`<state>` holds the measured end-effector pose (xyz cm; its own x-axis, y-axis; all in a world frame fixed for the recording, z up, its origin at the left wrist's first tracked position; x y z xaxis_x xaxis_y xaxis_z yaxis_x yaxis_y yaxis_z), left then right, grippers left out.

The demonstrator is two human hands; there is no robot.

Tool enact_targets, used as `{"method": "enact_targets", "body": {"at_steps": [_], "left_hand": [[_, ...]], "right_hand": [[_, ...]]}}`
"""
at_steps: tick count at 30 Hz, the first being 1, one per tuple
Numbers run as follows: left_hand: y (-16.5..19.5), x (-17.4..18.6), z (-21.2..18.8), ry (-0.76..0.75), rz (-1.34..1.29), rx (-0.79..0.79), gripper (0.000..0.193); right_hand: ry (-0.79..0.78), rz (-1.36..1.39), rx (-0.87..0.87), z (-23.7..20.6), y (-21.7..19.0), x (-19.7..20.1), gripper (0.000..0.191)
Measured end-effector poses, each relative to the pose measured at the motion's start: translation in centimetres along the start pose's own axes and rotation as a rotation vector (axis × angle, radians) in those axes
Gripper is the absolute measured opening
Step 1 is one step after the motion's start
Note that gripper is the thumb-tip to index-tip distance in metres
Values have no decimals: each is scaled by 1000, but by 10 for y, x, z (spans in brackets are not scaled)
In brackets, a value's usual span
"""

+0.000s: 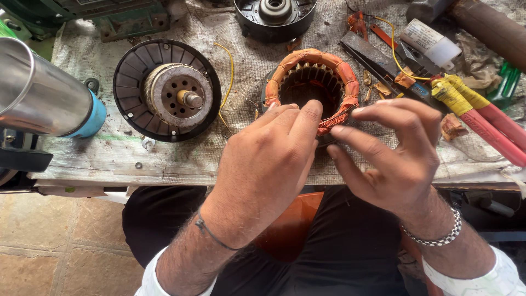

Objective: The person works on a disassembled electric motor stator at a cluttered workbench. They peel insulation and tape from copper winding wires, twist and separate the wire ends by hand, cut a wire with pliers, and slide yellow insulating sleeving over a wire end, occasionally filing or trimming with a small blade.

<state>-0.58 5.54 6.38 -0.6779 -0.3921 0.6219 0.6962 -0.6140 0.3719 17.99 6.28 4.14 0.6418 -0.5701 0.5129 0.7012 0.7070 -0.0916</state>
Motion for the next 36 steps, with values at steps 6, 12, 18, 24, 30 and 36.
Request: {"method": "enact_targets", "body": {"at_steps": [6, 12, 18, 24, 30, 36], "left_hand": [[0, 2, 1, 21, -35, 7, 44], [8, 0, 1, 88, -77, 46, 58], [6, -6, -5, 165, -13, 39, 48], [5, -7, -8, 184, -45, 73, 44], [4, 0, -5, 143, -78, 46, 41], [8, 12, 1, 44, -73, 37, 54]], "right_hand": [[87, -33, -115, -7, 10, -1, 28], [40, -37, -161, -6, 10, 0, 32], [-103, -19, -87, 4, 5, -8, 44], [-147, 19, -105, 9, 2, -7, 40], [-147, 26, -78, 7, 2, -8, 40], [-140, 0, -78, 4, 3, -9, 41]]}}
Point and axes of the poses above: each hand's wrist, its own z-axis towards the middle knuckle, its own x-axis out of the back of the hand, y = z × x, the point moved 3 cm from there along z, towards the middle knuckle, and after that the axes turned 13 degrees about y, right-handed, at the moved point
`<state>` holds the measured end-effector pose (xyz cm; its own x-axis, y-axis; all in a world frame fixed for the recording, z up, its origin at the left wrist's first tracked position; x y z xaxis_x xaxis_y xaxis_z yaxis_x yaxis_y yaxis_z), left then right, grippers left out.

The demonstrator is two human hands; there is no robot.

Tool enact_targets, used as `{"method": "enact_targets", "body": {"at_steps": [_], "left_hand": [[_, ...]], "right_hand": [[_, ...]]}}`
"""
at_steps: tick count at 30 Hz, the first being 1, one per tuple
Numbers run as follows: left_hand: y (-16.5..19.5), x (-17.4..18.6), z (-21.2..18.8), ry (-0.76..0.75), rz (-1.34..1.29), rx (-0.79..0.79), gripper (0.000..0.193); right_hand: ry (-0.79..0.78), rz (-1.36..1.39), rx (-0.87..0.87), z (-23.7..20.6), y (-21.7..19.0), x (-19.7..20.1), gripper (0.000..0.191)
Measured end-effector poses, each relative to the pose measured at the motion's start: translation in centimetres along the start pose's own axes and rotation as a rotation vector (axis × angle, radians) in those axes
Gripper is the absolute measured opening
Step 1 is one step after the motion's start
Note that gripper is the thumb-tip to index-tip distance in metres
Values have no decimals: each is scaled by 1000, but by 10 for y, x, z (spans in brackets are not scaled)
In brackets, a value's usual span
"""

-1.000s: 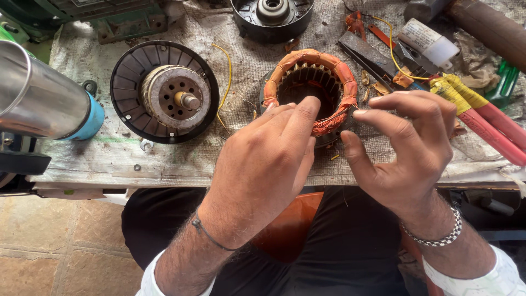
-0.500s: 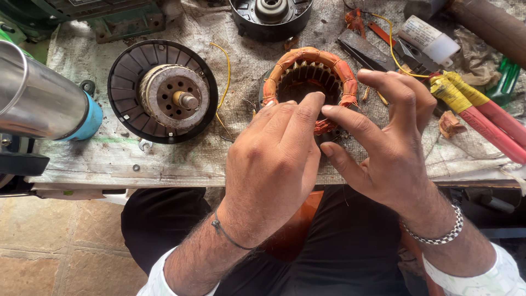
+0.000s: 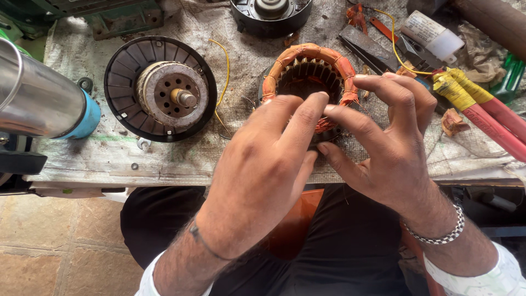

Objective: The person works on a disassembled electric motor stator at a cluttered workbench. They peel insulation and tape from copper winding wires, twist and separate the wire ends by hand, cut a wire with pliers, and slide yellow insulating sleeving over a wire end, occasionally filing or trimming with a small blade.

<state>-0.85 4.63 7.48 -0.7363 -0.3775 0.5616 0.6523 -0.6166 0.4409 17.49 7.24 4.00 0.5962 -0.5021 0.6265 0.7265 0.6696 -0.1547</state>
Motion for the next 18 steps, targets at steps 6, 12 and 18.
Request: {"method": "enact_targets", "body": {"at_steps": [6, 12, 18], "left_hand": [[6, 13, -2, -22, 299, -27, 28], [8, 14, -3, -62, 295, -25, 31], [13, 22, -1, -72, 157, 22, 22]], "right_hand": [[51, -11, -23, -2, 3, -1, 46], [80, -11, -23, -4, 4, 2, 47], [93, -9, -22, -4, 2, 3, 49]]}}
Point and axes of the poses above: each hand's wrist, its own z-axis towards the middle knuckle, its own x-axis out of the back of the hand, y = z × x, the point moved 3 cm from there along z, towards the middle knuckle, and after that the axes turned 13 degrees about y, right-handed, at the moved point
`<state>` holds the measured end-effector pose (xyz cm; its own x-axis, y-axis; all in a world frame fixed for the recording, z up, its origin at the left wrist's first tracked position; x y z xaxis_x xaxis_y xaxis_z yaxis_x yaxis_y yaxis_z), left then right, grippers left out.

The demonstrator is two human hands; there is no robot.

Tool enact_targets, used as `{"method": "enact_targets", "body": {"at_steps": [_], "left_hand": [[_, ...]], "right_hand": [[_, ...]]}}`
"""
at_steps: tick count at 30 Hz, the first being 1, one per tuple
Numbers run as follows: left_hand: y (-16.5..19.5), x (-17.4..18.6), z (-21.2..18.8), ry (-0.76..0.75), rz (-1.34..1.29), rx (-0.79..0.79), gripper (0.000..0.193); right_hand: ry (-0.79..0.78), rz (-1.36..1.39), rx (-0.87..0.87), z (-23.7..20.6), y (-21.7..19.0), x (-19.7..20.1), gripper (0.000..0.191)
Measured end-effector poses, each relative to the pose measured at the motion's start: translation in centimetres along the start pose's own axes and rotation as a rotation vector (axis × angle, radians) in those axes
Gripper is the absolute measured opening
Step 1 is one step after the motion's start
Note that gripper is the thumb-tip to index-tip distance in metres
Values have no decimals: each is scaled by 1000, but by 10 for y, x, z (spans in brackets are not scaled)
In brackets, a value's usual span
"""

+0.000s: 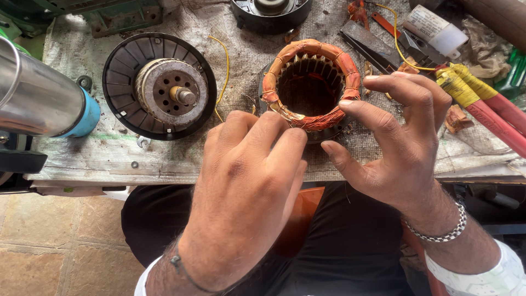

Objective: The person works on a disassembled electric motor stator at a cluttered workbench. They peel insulation and tape from copper winding wires, twist and separate the wire ends by hand, cut a wire with pliers, and slide yellow insulating sleeving over a wire end, occasionally filing or trimming with a small blade.

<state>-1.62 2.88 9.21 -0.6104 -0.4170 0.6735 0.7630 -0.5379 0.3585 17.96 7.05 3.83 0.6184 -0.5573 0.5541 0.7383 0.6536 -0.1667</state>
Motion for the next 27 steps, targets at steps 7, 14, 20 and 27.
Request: {"method": "enact_targets", "body": {"at_steps": [7, 14, 20, 27], "left_hand": [[0, 5, -1, -13, -24, 36, 15], [-13, 4, 2, 84, -83, 106, 12], [-21, 4, 1, -38, 126, 202, 11], [-18, 6, 3, -82, 90, 186, 10]], "right_hand": [[17, -1, 1, 0, 0, 2, 44], [11, 4, 28, -3, 3, 1, 41], [12, 9, 27, -5, 4, 0, 41], [-151, 3, 102, -9, 4, -9, 57]]}}
Point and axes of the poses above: each hand's wrist, its own z-axis towards the middle knuckle, its own x-axis out of the back of the hand, y = z × x, the point moved 3 cm from there along z, towards the middle knuckle, and after that the axes turned 13 degrees about y, right-handed, at the moved point
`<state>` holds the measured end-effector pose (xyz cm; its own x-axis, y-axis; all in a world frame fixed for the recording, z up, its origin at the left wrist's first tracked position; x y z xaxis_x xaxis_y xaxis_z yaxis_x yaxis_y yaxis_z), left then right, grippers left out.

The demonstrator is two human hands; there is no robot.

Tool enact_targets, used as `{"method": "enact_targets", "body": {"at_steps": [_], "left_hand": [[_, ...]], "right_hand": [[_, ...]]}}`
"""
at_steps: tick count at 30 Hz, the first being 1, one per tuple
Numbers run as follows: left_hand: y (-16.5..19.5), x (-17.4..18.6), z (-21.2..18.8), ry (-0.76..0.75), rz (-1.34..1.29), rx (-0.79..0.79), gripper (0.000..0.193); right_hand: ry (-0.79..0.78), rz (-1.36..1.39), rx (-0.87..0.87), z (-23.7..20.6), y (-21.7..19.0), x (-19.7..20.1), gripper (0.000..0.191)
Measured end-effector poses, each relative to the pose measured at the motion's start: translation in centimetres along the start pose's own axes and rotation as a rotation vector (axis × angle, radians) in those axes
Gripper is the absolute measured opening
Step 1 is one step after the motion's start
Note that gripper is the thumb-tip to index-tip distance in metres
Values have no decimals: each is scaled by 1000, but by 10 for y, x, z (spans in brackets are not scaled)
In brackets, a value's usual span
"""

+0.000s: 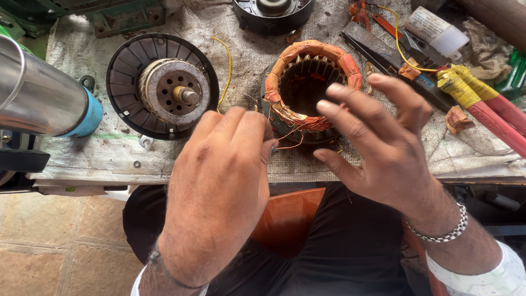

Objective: The person works on a disassembled electric motor stator at a cluttered workbench. They peel insulation and tape from copper winding wires, twist and separate the wire ends by hand, cut a wire with pliers, and slide yellow insulating sleeving over a wire end, occasionally filing or trimming with a small blade.

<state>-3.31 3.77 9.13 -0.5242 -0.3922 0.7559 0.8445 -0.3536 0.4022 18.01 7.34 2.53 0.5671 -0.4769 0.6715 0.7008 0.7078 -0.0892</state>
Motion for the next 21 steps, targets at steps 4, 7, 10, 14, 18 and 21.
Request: {"method": "enact_targets", "body": {"at_steps": [4, 7, 10, 14, 18, 21], "left_hand": [[-5, -2, 0, 62, -20, -32, 12], [-11, -11, -1, 10, -51, 11, 12], [-13, -15, 1, -19, -67, 54, 11], [0, -3, 9, 107, -54, -38, 18], [18, 16, 2, 177, -86, -117, 26], [21, 13, -4, 137, 7, -166, 25]], "right_hand": [[-46, 22, 25, -4, -1, -1, 56], [-49, 40, 17, -4, -1, -1, 56], [-43, 45, 28, -3, -1, 0, 56], [-48, 40, 22, -3, -2, 1, 55], [-36, 24, 15, -3, -4, 1, 56], [-8, 34, 11, -1, -4, 0, 59]]}}
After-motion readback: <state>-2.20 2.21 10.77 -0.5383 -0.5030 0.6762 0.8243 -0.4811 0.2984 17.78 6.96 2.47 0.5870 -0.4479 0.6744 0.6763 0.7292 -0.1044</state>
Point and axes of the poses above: each hand's wrist, its own z-axis towards the middle knuckle, its own x-axis out of the back of the hand, y = z × x, the point moved 3 cm from there along z, towards the middle knuckle, and after that the axes turned 13 degrees about y, right-handed, at the moved point
